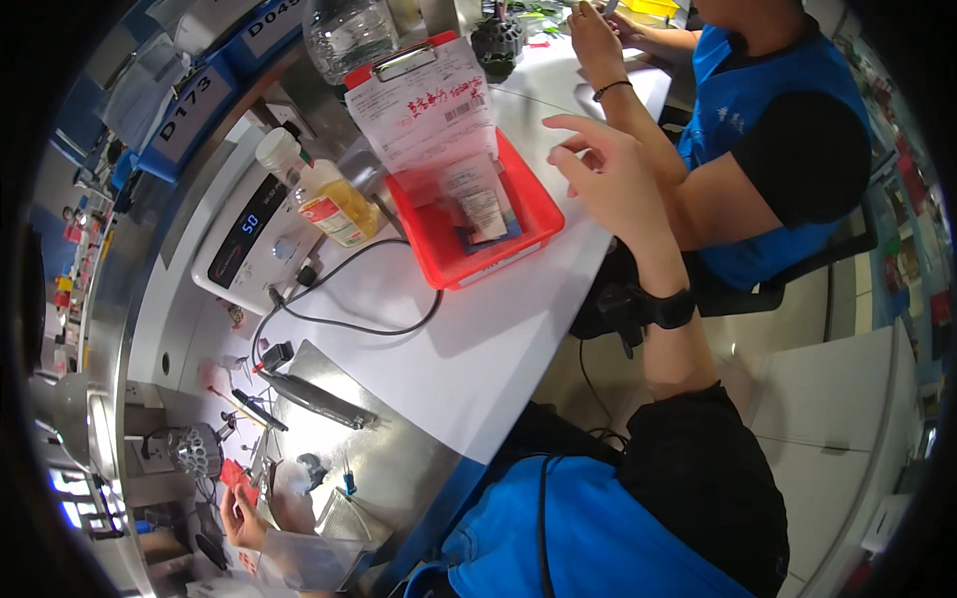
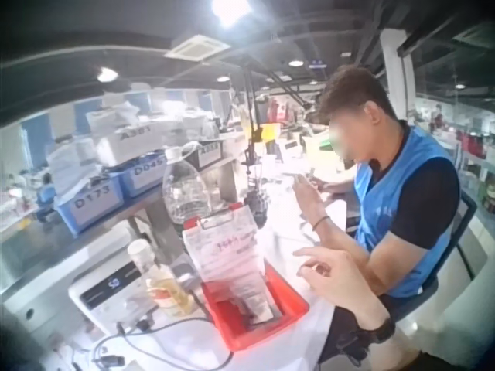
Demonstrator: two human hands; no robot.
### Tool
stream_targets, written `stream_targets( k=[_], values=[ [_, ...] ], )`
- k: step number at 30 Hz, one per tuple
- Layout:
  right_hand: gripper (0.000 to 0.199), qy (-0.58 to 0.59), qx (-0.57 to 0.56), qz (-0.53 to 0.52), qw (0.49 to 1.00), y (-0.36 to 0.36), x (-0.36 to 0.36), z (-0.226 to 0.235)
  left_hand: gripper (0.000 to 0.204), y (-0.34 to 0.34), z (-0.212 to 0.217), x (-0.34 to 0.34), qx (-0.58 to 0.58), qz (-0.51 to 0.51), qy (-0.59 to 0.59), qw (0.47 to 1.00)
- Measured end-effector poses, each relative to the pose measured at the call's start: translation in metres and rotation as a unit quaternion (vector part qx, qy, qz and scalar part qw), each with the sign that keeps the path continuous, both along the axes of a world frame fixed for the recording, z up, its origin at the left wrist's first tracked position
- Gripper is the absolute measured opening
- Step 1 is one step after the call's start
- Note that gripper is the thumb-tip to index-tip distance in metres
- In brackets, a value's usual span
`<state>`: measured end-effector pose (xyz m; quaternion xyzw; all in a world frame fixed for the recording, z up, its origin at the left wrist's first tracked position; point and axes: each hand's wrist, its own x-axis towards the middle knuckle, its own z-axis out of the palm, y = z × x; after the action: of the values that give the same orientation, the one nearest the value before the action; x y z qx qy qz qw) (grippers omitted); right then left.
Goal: Refining and polishing a small dental crown using a hand-held rotary tool at a workstation.
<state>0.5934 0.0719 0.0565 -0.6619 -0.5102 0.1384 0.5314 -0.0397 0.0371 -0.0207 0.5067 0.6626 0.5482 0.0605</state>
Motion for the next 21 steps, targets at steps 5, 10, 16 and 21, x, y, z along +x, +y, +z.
stream_targets(
  k=[5, 10, 16, 21],
  values=[
    [0.04, 0.054, 0.043, 0.011, 0.998, 0.019, 0.015, -0.021, 0.016, -0.002, 0.0, 0.001, 0.024, 0.008, -0.011, 1.0],
    [0.043, 0.091, 0.007, -0.028, 0.995, 0.044, 0.027, -0.056, 0.016, -0.001, -0.002, 0.0, 0.036, -0.009, -0.009, 0.999],
    [0.033, 0.191, -0.003, -0.024, 0.981, 0.046, 0.028, -0.07, 0.017, -0.001, 0.0, -0.004, -0.007, 0.049, 0.034, 0.998],
    [0.02, 0.1, 0.008, -0.01, 0.995, 0.049, 0.031, -0.082, 0.021, 0.0, -0.004, -0.008, 0.013, 0.048, -0.004, 0.999]
  ],
)
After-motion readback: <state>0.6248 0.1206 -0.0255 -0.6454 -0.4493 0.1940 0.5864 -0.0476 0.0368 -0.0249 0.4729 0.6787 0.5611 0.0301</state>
